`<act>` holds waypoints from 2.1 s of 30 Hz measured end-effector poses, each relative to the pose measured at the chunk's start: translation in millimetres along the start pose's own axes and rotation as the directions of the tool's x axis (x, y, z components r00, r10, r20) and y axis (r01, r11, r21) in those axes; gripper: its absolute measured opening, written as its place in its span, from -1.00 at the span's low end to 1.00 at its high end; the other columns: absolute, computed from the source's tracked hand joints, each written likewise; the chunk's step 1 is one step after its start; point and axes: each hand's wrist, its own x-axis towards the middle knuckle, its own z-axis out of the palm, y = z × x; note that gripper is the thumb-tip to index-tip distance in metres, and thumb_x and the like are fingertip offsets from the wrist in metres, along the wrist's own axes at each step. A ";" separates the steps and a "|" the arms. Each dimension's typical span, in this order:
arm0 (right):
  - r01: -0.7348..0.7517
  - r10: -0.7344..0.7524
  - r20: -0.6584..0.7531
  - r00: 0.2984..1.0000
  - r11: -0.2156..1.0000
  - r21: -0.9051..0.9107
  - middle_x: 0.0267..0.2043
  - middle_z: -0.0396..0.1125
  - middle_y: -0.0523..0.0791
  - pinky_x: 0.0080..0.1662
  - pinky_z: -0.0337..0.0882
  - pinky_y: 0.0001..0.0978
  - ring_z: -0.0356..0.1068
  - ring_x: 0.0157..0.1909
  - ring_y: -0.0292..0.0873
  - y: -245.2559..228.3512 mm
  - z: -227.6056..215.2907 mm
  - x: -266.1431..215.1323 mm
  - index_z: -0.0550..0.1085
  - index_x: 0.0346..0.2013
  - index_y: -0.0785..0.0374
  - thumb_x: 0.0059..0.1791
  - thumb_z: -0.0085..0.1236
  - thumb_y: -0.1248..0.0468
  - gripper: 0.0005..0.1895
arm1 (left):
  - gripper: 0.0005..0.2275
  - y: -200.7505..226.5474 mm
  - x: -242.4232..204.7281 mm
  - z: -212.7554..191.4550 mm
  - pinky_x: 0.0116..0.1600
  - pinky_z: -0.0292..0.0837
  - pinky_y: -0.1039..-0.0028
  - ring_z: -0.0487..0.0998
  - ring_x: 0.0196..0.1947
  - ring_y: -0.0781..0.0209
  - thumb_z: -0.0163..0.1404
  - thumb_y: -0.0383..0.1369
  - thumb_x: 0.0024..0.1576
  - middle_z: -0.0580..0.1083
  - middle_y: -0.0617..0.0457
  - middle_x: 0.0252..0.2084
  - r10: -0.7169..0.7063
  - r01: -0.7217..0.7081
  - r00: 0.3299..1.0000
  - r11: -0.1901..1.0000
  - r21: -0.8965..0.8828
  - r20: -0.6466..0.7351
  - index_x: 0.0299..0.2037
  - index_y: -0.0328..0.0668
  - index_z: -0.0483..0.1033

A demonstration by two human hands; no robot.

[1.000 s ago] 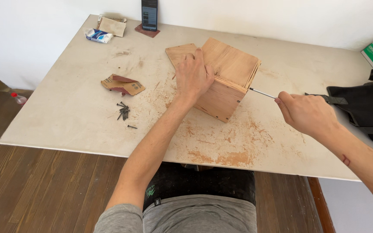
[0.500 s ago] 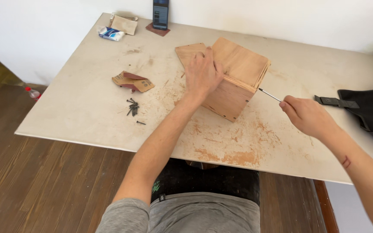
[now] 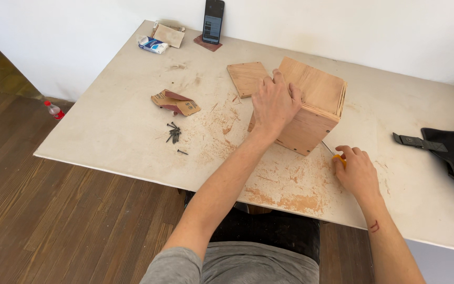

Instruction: The person assembles a small wooden box by hand. They align the pre-cut wooden panels, insert screws into the pre-drilled holes, and tighten them using a yellow screwdriver. The person rotates the box to access different sides and continues fastening the panels until the box is fully assembled.

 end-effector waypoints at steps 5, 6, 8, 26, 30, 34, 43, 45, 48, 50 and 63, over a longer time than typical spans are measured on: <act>0.023 -0.012 -0.145 0.989 0.997 0.071 0.33 0.60 0.04 0.43 0.63 0.01 0.53 0.47 0.08 -29.5 -32.2 -44.6 0.68 0.59 0.00 0.33 0.32 0.05 -0.50 | -0.20 -31.4 15.6 9.0 0.20 0.81 -0.22 0.82 0.20 -0.37 0.04 0.11 0.33 0.71 -0.49 0.11 0.053 -0.027 0.978 0.991 -0.130 0.199 0.59 -0.50 0.52; 0.037 -0.006 -0.191 0.982 0.986 0.160 0.33 0.58 0.09 0.43 0.58 0.00 0.50 0.45 0.11 -42.9 -44.8 -59.6 0.70 0.57 0.07 0.35 0.33 0.08 -0.52 | -0.12 -42.5 18.7 11.7 0.35 0.75 -0.35 0.81 0.32 -0.49 0.09 0.20 0.31 0.71 -0.53 0.22 0.092 -0.045 0.959 0.983 -0.179 0.267 0.65 -0.47 0.48; 0.089 -0.043 -0.194 0.980 0.967 0.238 0.30 0.54 0.05 0.44 0.52 -0.04 0.44 0.44 0.07 -57.8 -43.2 -75.2 0.68 0.57 0.08 0.35 0.30 0.10 -0.53 | -0.06 -54.7 25.3 -27.1 0.57 0.53 -0.30 0.68 0.49 -0.53 0.24 0.14 0.24 0.63 -0.56 0.41 0.150 -0.045 0.919 0.958 -0.283 0.364 0.72 -0.43 0.40; 0.404 -0.163 -0.631 0.759 0.878 0.259 0.66 0.25 0.00 0.58 0.30 0.22 0.12 0.55 0.23 -121.2 -64.4 -14.8 0.59 0.64 0.07 0.20 0.60 0.14 -0.31 | -0.25 -33.3 -93.6 -53.2 0.28 0.64 -0.09 0.75 0.16 -0.35 0.38 -0.23 0.37 0.69 -0.32 0.04 0.020 0.184 0.924 0.853 -0.488 0.382 0.73 -0.17 0.28; 0.396 -0.167 -0.647 0.744 0.890 0.225 0.68 0.22 -0.05 0.61 0.23 0.19 0.10 0.58 0.23 -108.7 -52.4 -7.6 0.50 0.70 -0.03 0.20 0.57 0.13 -0.24 | -0.44 -65.4 -119.2 -29.4 0.26 0.79 -0.07 0.84 0.27 -0.44 0.19 -0.25 0.47 0.75 -0.47 0.16 0.099 0.055 0.881 0.950 -0.308 0.462 0.61 -0.36 0.36; 0.381 -0.132 -0.640 0.757 0.885 0.268 0.68 0.23 -0.04 0.61 0.33 0.15 0.10 0.60 0.22 -110.5 -50.0 -4.6 0.51 0.69 -0.01 0.19 0.57 0.17 -0.25 | -0.57 -79.4 -117.1 -5.4 -0.01 0.84 0.00 0.90 0.03 -0.38 0.20 -0.19 0.47 0.75 -0.36 -0.03 0.121 0.004 0.874 0.967 -0.255 0.471 0.38 -0.34 0.49; 0.323 -0.087 -0.553 0.829 0.881 0.345 0.77 0.16 -0.16 0.42 0.58 0.61 -0.03 0.71 0.20 -100.7 -57.0 -1.9 0.44 0.70 -0.04 0.19 0.61 0.07 -0.19 | -0.72 -84.2 -122.3 21.0 -0.35 0.60 0.22 0.77 -0.42 -0.13 0.33 -0.19 0.34 0.55 -0.08 -0.49 0.169 -0.002 0.881 0.936 -0.352 0.443 -0.19 -0.29 0.66; 0.332 -0.070 -0.569 0.819 0.866 0.373 0.76 0.17 -0.15 0.39 0.61 0.61 -0.04 0.71 0.17 -96.0 -59.5 1.4 0.42 0.71 0.01 0.22 0.58 0.06 -0.20 | -0.71 -74.7 -125.7 15.5 -0.33 0.61 0.17 0.78 -0.41 -0.18 0.31 -0.19 0.39 0.59 -0.15 -0.47 0.198 -0.076 0.925 0.932 -0.354 0.324 -0.15 -0.32 0.67; 0.366 -0.042 -0.577 0.815 0.810 0.458 0.72 0.20 -0.02 0.45 0.65 0.15 0.03 0.70 0.21 -89.5 -66.7 4.6 0.41 0.72 0.15 0.24 0.57 0.12 -0.21 | -0.68 -58.7 -127.4 6.0 -0.23 0.73 0.10 0.85 -0.27 -0.22 0.31 -0.12 0.42 0.70 -0.16 -0.34 0.237 -0.174 0.958 0.928 -0.330 0.162 0.12 -0.24 0.72; 0.376 -0.022 -0.551 0.834 0.753 0.540 0.74 0.17 0.04 0.44 0.66 0.16 0.04 0.71 0.29 -88.1 -62.2 7.5 0.38 0.75 0.20 0.27 0.52 0.16 -0.22 | -0.74 -49.2 -130.0 18.5 -0.18 0.75 0.15 0.84 -0.30 -0.11 0.29 -0.15 0.43 0.68 -0.05 -0.34 0.288 -0.239 0.952 0.912 -0.333 0.104 0.10 -0.17 0.70; 0.199 -0.111 -0.167 0.980 0.411 0.890 0.71 0.17 0.29 0.07 0.71 0.40 0.41 0.52 0.63 -105.1 -115.2 28.2 0.00 0.85 0.33 0.29 0.23 0.12 -0.07 | -0.48 55.2 -151.6 -21.0 0.20 0.63 0.02 0.87 -0.03 -0.25 0.13 -0.38 0.35 0.71 -0.18 0.02 0.376 -0.376 0.926 0.918 -0.122 -0.025 0.54 -0.35 0.48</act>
